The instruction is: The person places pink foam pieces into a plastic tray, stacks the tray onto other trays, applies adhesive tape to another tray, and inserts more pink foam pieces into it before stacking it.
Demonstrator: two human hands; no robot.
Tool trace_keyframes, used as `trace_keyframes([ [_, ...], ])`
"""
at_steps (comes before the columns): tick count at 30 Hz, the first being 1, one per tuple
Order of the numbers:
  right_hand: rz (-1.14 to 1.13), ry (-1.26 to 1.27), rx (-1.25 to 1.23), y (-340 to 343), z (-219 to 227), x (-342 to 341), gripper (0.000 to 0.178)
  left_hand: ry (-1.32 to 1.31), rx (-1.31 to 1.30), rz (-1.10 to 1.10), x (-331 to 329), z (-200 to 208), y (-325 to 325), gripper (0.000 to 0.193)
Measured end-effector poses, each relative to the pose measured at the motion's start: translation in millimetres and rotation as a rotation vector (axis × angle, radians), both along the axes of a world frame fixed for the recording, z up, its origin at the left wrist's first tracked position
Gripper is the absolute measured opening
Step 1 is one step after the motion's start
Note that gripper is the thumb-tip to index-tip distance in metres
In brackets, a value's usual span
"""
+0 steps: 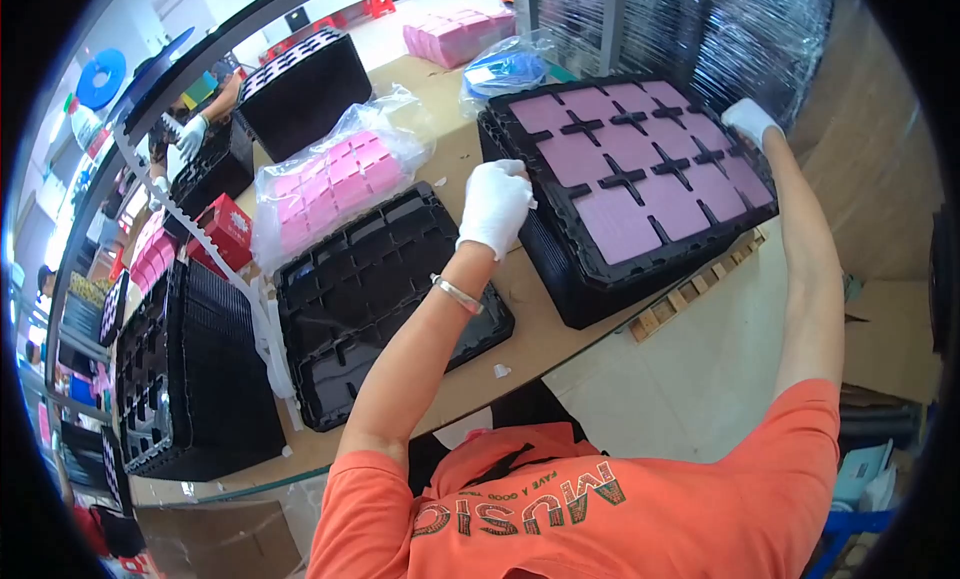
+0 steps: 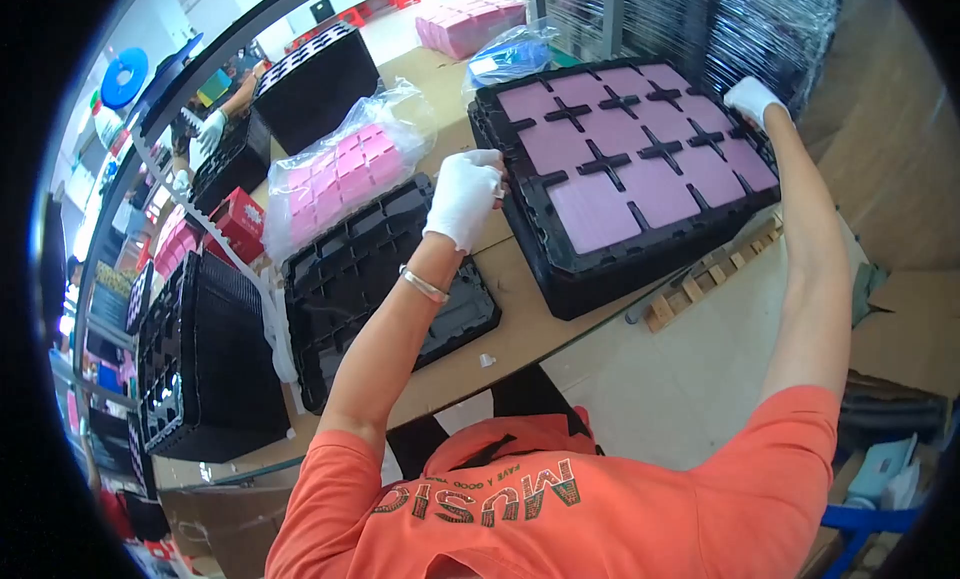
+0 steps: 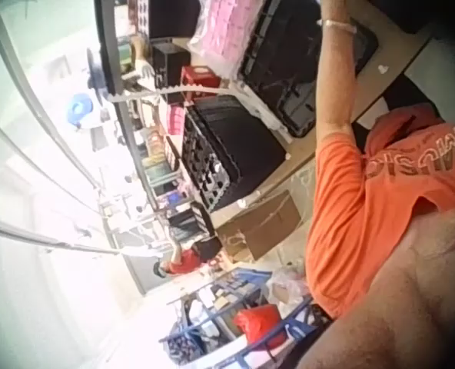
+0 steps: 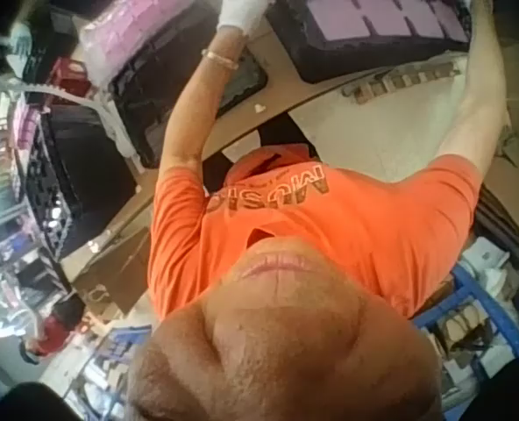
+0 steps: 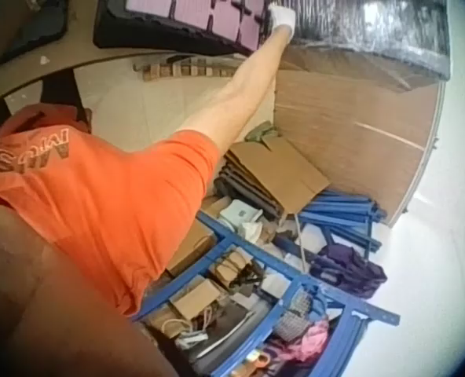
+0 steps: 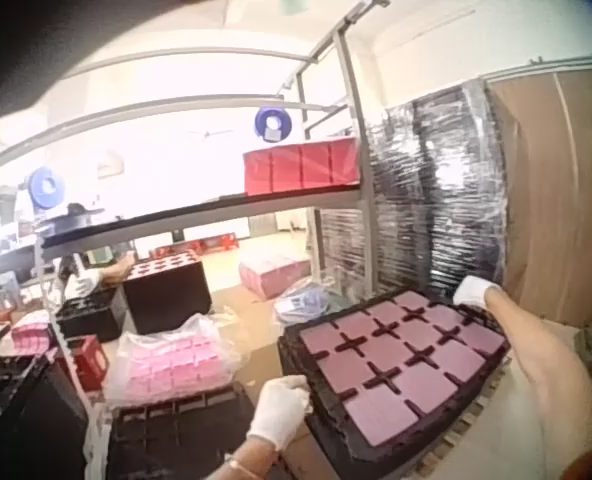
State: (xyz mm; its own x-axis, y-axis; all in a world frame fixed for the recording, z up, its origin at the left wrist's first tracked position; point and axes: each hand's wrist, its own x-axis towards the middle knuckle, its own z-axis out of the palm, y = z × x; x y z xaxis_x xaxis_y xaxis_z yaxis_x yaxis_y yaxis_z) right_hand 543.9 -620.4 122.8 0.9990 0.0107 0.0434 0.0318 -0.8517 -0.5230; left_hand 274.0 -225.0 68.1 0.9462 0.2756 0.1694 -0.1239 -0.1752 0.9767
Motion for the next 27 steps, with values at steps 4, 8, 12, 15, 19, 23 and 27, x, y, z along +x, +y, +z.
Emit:
trace_keyframes([
  [4, -0.052, 0.113, -0.037, 5, -12, 10, 0.026, -0.031, 0.316, -0.012, 7, 2, -6, 0.023],
  [8, -0.007, 0.211, -0.075, 16, -5, 24, 0.024, 0.023, 0.638, 0.072, 8, 3, -6, 0.024],
  [12, 0.064, 0.232, -0.184, 29, 2, 24, 0.022, 0.024, 0.809, 0.128, -1, 8, -5, 0.025],
  [15, 0.091, 0.247, -0.217, 34, 5, 22, 0.022, -0.014, 0.802, 0.136, 8, -9, 7, 0.025],
  [19, 0.062, 0.254, -0.242, 24, 5, 23, 0.023, 0.009, 0.778, 0.13, -1, 8, -7, 0.022],
  [23, 0.012, 0.183, -0.311, 42, 2, 21, 0.022, 0.134, 0.782, 0.167, -5, 17, -13, 0.02],
  [27, -0.005, 0.1, -0.338, 57, -3, 21, 0.024, 0.174, 0.845, 0.075, -9, 19, -9, 0.019],
])
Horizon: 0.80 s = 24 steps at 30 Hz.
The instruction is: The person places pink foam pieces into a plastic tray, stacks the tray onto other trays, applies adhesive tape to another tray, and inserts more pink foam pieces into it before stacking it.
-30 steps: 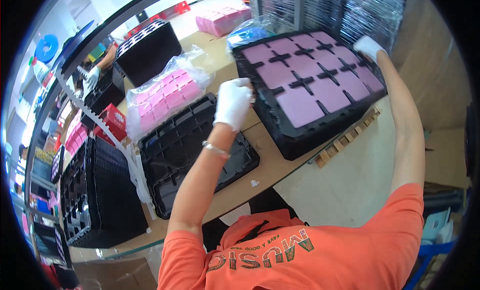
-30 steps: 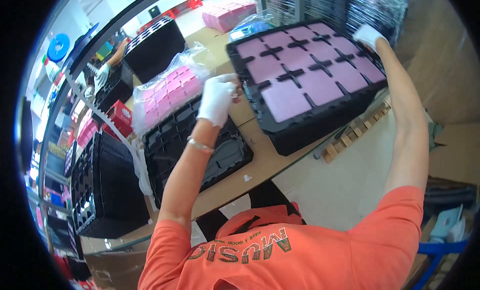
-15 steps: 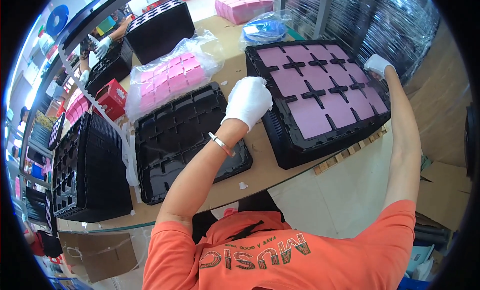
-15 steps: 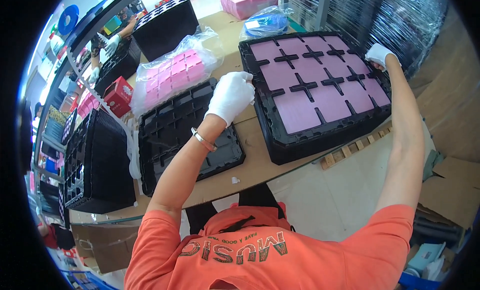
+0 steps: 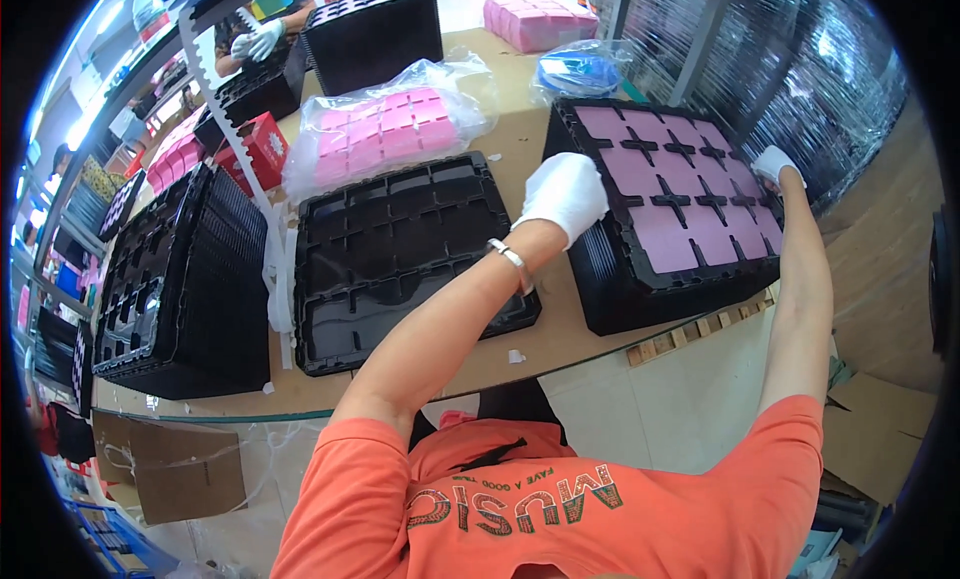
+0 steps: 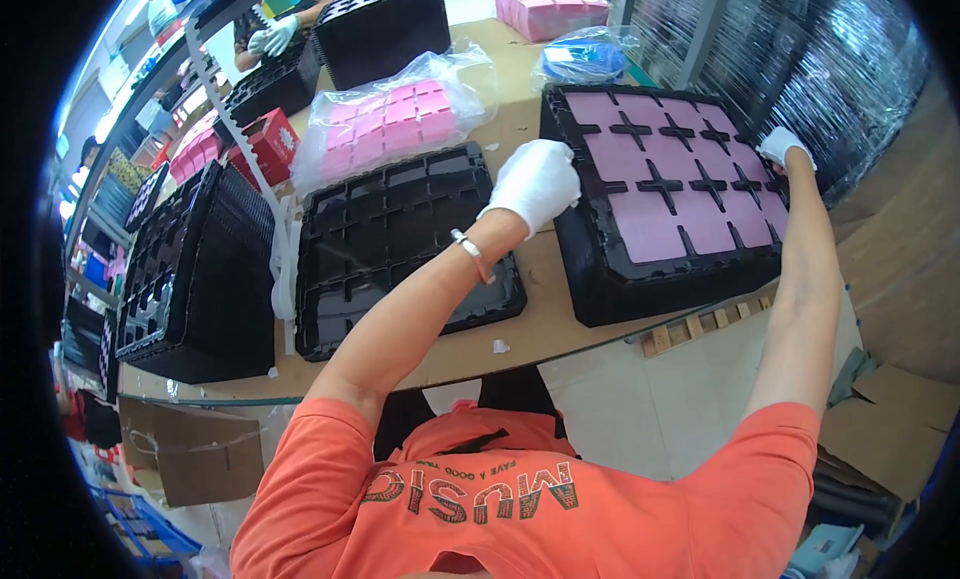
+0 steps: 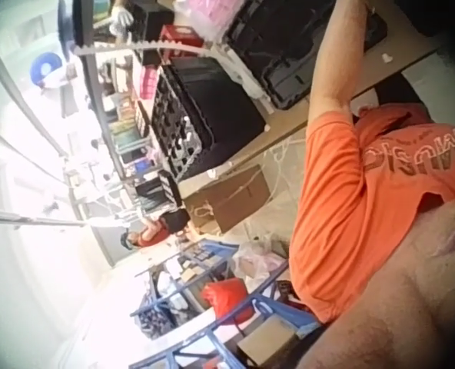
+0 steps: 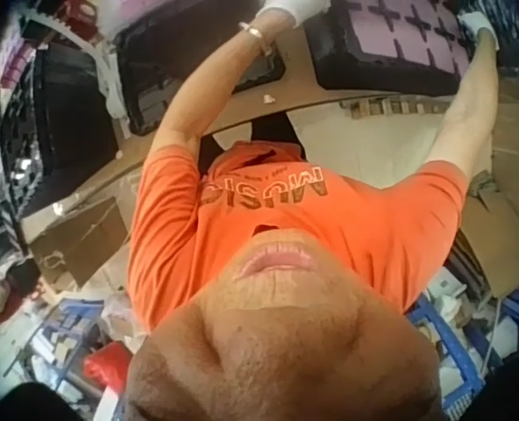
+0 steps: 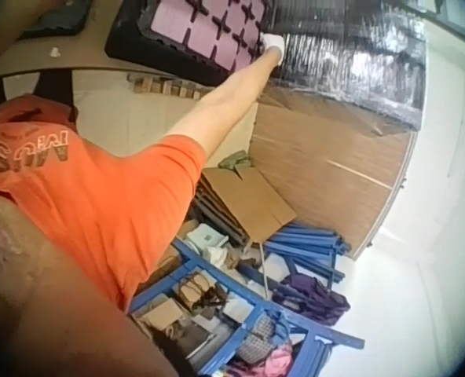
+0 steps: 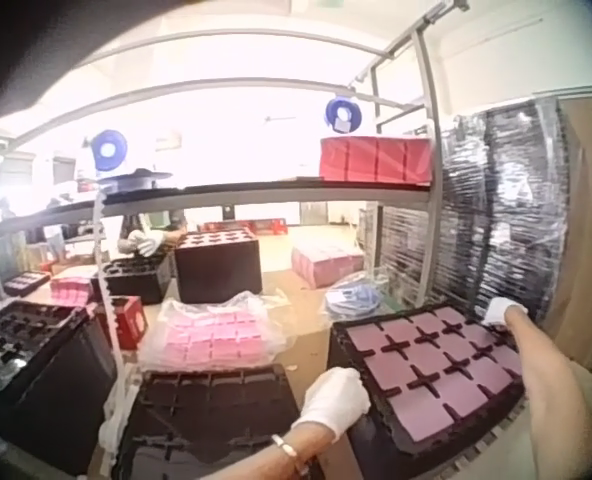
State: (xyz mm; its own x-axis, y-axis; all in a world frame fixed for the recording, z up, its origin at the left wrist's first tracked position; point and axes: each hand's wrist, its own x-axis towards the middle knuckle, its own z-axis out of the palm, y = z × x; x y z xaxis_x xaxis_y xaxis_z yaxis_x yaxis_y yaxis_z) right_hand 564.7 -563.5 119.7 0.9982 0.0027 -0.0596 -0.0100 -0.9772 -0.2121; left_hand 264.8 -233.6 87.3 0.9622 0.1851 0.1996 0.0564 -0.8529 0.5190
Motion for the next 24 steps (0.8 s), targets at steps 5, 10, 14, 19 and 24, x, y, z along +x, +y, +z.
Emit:
trace_keyframes([
  [5, 0.33, -0.272, -0.527, -93, -15, 64, 0.036, -0.157, 0.035, -0.142, -9, -16, -2, 0.015],
  [10, 0.384, -0.437, 0.259, -49, 18, 27, 0.039, -0.246, 0.03, -0.069, -121, -33, 44, 0.026],
  [14, 0.735, -0.807, 0.096, 39, 56, -126, 0.03, -0.374, -0.024, 0.276, -193, -65, 138, 0.029],
  [19, 0.963, -0.672, 0.427, 176, 38, -342, 0.027, -0.294, -0.366, 0.504, -219, -72, 242, 0.024],
  [24, 1.197, -0.408, 0.458, 272, -28, -388, 0.025, -0.379, -0.514, 0.44, -145, -82, 323, 0.025],
])
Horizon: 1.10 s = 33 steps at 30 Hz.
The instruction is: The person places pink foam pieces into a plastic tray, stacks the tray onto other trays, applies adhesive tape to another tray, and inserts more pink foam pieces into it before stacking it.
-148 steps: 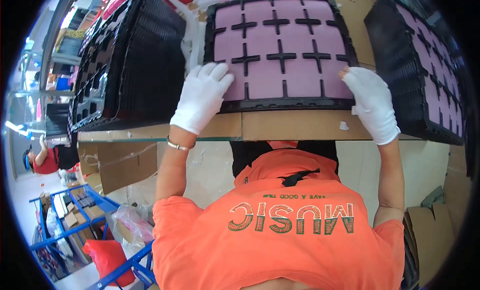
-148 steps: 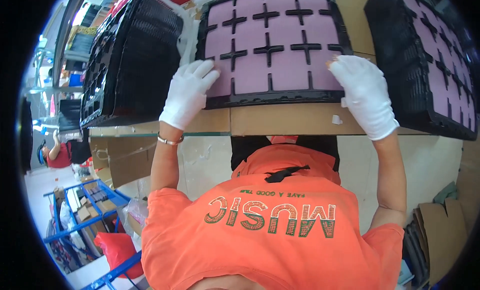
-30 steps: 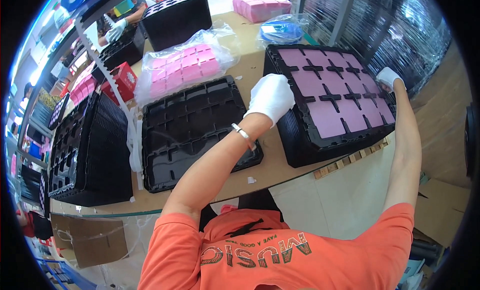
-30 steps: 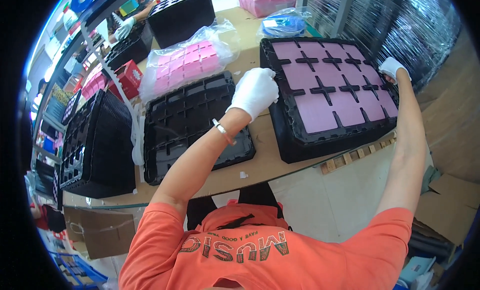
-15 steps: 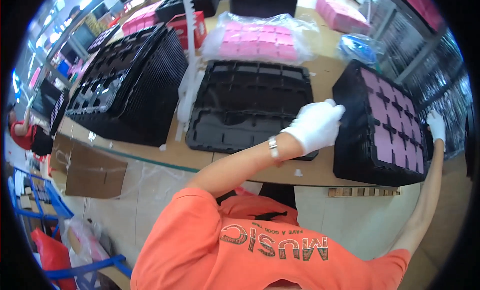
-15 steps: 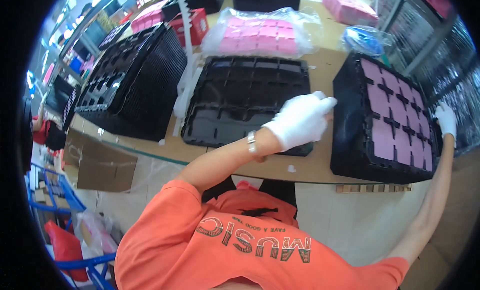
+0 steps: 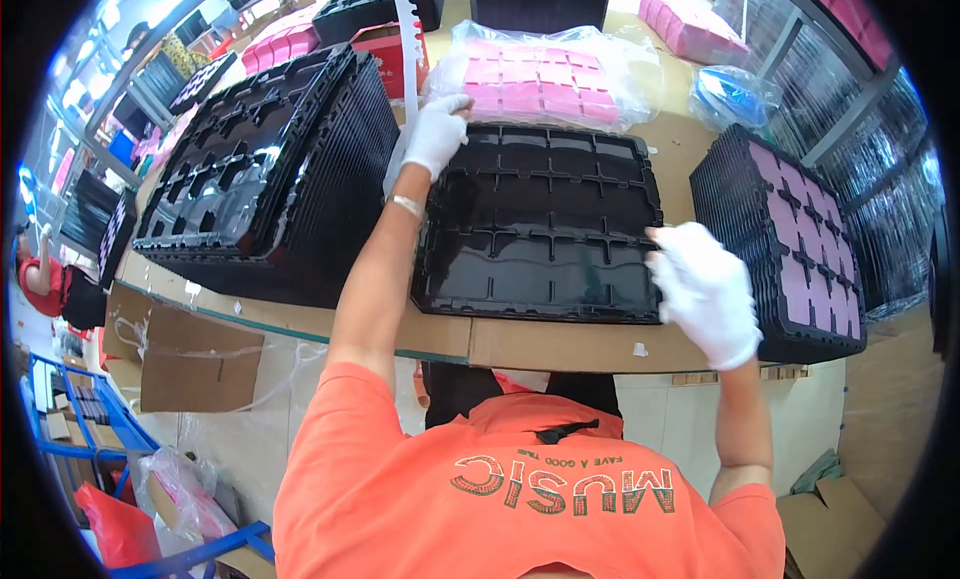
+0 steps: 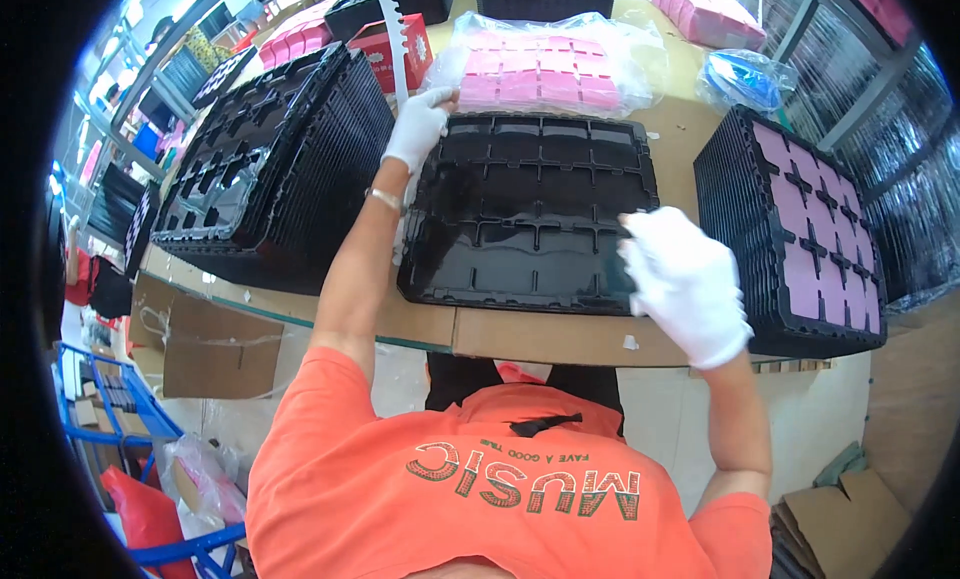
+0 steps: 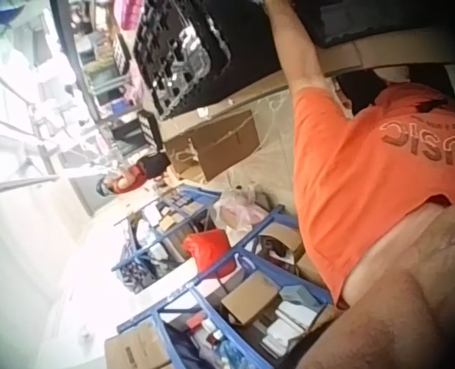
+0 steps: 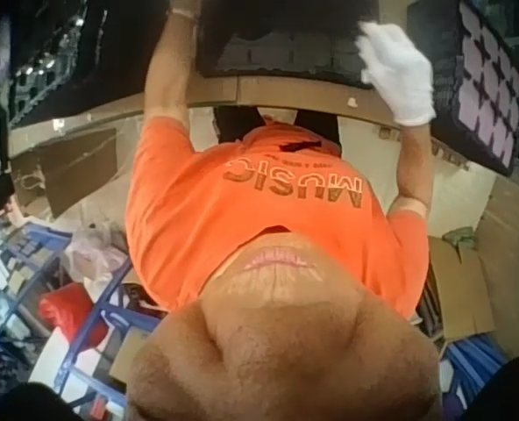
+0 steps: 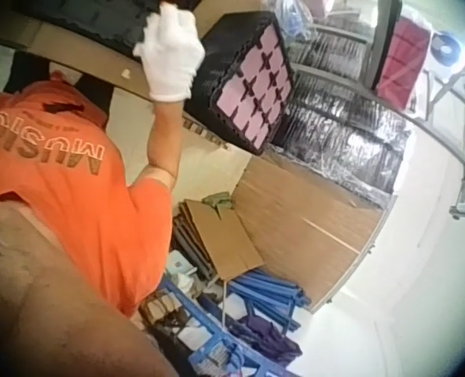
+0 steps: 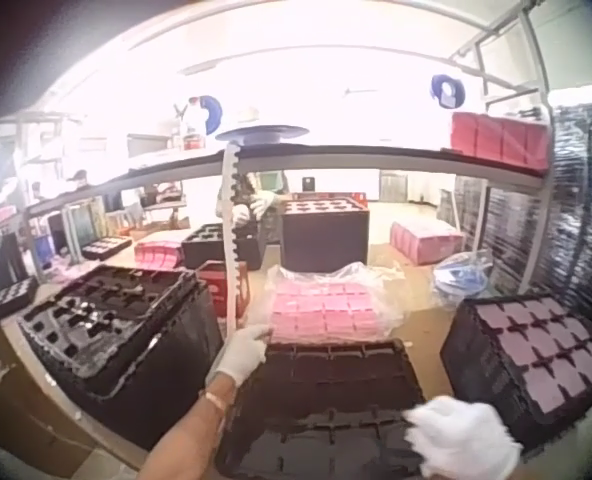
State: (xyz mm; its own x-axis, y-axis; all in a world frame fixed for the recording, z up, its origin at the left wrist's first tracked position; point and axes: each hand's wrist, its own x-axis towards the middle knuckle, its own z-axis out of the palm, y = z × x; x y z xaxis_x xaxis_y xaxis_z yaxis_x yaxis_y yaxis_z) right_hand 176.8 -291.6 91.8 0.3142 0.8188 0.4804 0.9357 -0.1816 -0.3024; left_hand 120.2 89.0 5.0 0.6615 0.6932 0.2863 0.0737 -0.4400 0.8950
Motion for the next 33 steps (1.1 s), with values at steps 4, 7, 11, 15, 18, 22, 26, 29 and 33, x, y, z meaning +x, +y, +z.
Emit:
trace_keyframes([
  [4, -0.034, 0.022, -0.19, 60, -34, 23, 0.026, -0.241, -0.059, 0.023, 39, -39, 97, 0.025],
  [7, -0.061, -0.301, -0.01, 124, -37, 80, 0.02, -0.089, 0.78, 0.062, 72, -26, 102, 0.039],
  [11, -0.133, -0.302, 0.084, 208, -77, 195, 0.035, 0.385, 0.829, 0.053, 105, 6, 60, 0.033],
  [15, 0.053, -0.064, -0.095, 273, -122, 233, 0.03, 0.356, 0.914, 0.182, 112, -38, 121, 0.031],
  [18, 0.064, -0.171, -0.476, 264, -110, 219, 0.026, 0.619, 0.889, -0.02, 82, -49, 125, 0.029],
  [22, -0.046, -0.357, -0.383, 247, -126, 230, 0.022, 0.808, 0.71, -0.12, 73, -39, 123, 0.023],
  [26, -0.188, -0.34, -0.482, 234, -140, 248, 0.019, 0.782, 0.993, -0.109, 64, -21, 70, 0.021],
  [29, -0.197, -0.347, -0.313, 212, -125, 244, 0.021, -0.32, 0.96, 0.267, 33, 27, -15, 0.022],
  [33, -0.091, -0.228, -0.072, 234, -84, 196, 0.028, -0.485, 0.618, 0.733, 11, 51, 32, 0.048],
])
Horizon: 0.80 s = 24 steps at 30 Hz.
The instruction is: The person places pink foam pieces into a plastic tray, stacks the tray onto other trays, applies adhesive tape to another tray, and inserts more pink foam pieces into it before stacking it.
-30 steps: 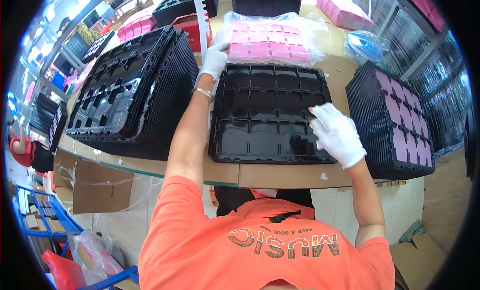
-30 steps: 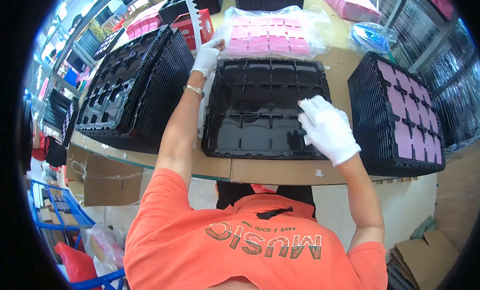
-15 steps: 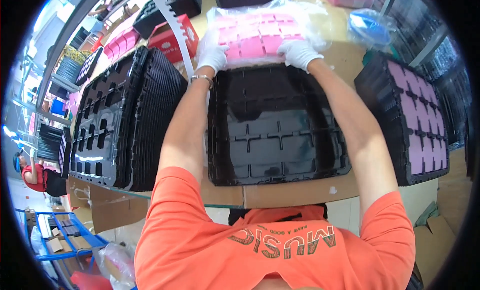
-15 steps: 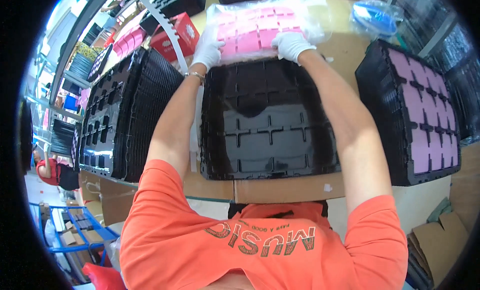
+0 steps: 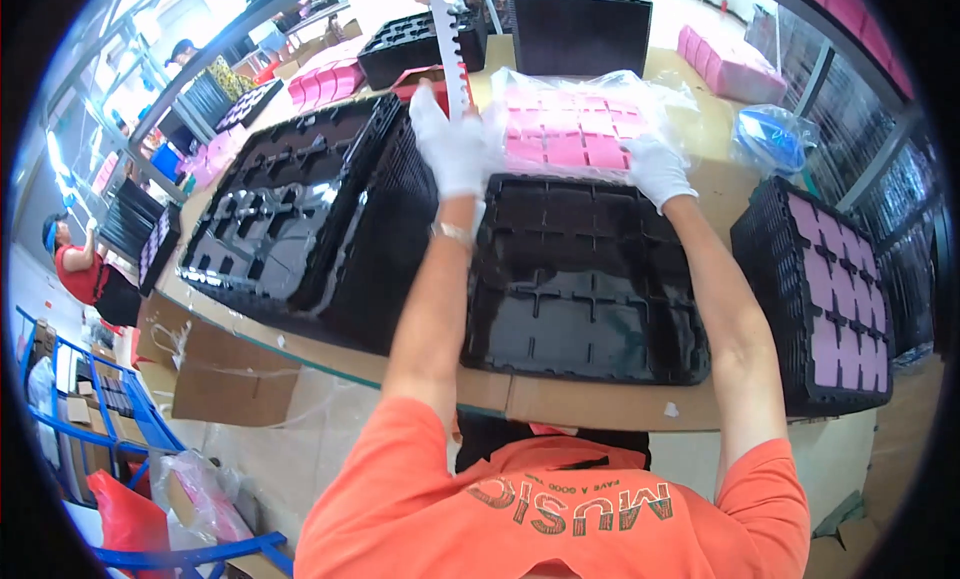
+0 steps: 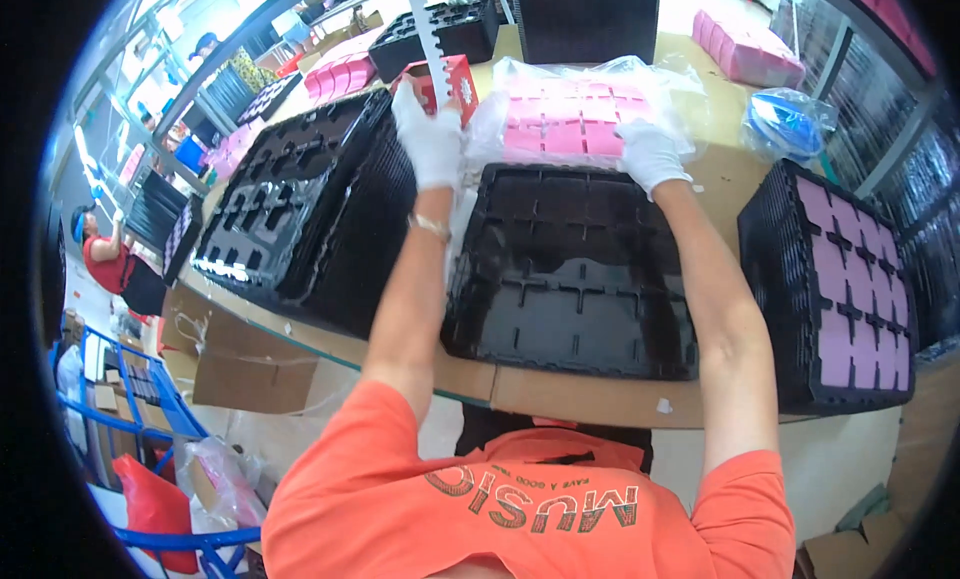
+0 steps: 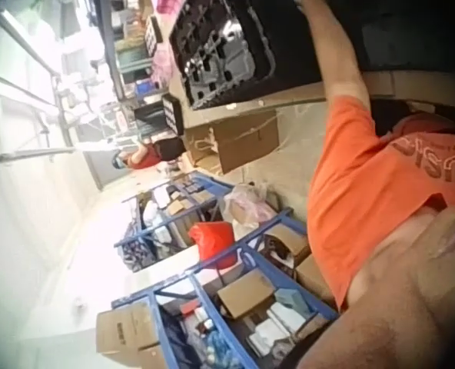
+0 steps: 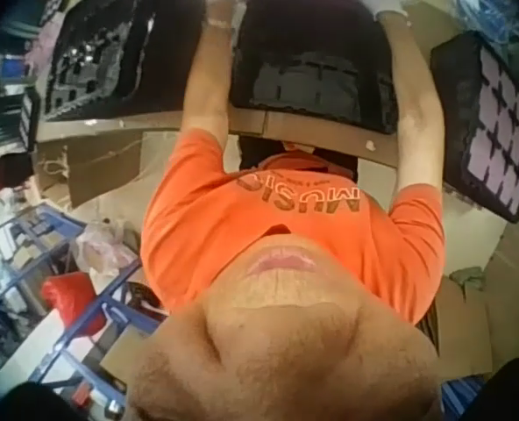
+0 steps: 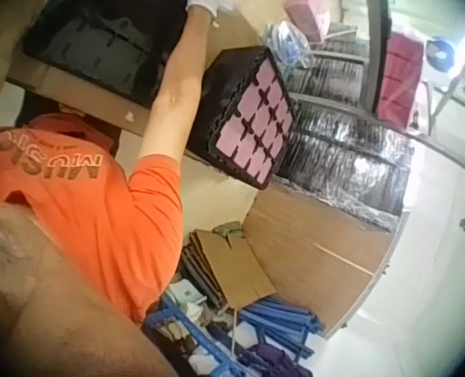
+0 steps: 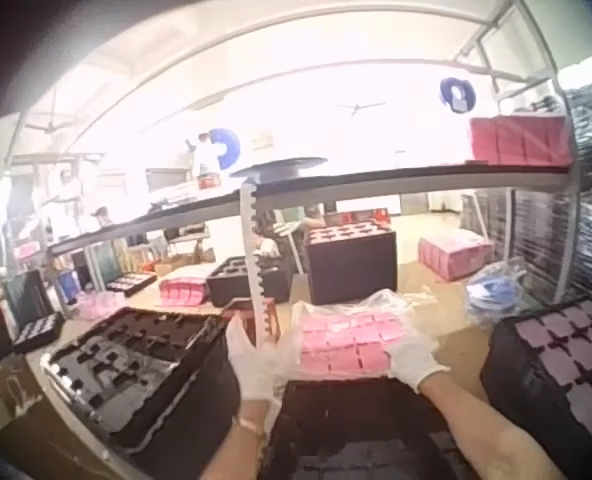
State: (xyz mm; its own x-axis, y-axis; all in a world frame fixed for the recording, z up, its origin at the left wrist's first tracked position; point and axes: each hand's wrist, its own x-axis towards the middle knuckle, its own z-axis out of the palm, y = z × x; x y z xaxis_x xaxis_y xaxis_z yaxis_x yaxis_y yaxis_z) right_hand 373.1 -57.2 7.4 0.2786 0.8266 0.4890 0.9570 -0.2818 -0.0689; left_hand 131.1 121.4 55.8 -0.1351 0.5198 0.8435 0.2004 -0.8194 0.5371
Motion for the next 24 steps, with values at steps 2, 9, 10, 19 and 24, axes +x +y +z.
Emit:
trace_keyframes([
  [2, 0.063, 0.041, 0.054, 17, 20, -41, 0.029, -0.101, -0.48, -0.503, -11, -10, 67, 0.037],
  [9, 0.291, 0.088, 0.548, -5, 143, -109, 0.029, -0.221, -0.599, -0.954, -31, -40, 7, 0.012],
  [10, 0.335, -0.069, 0.727, 1, 179, -120, 0.027, -0.208, -0.72, -0.938, -46, -20, -22, 0.012],
  [19, 0.129, -0.948, 0.6, 115, 350, -120, 0.021, -0.181, -0.807, -0.863, -136, 49, -118, 0.017],
  [24, -0.023, -1.125, 0.435, 127, 361, -94, 0.013, -0.179, -0.785, -0.796, -179, 51, -110, 0.017],
])
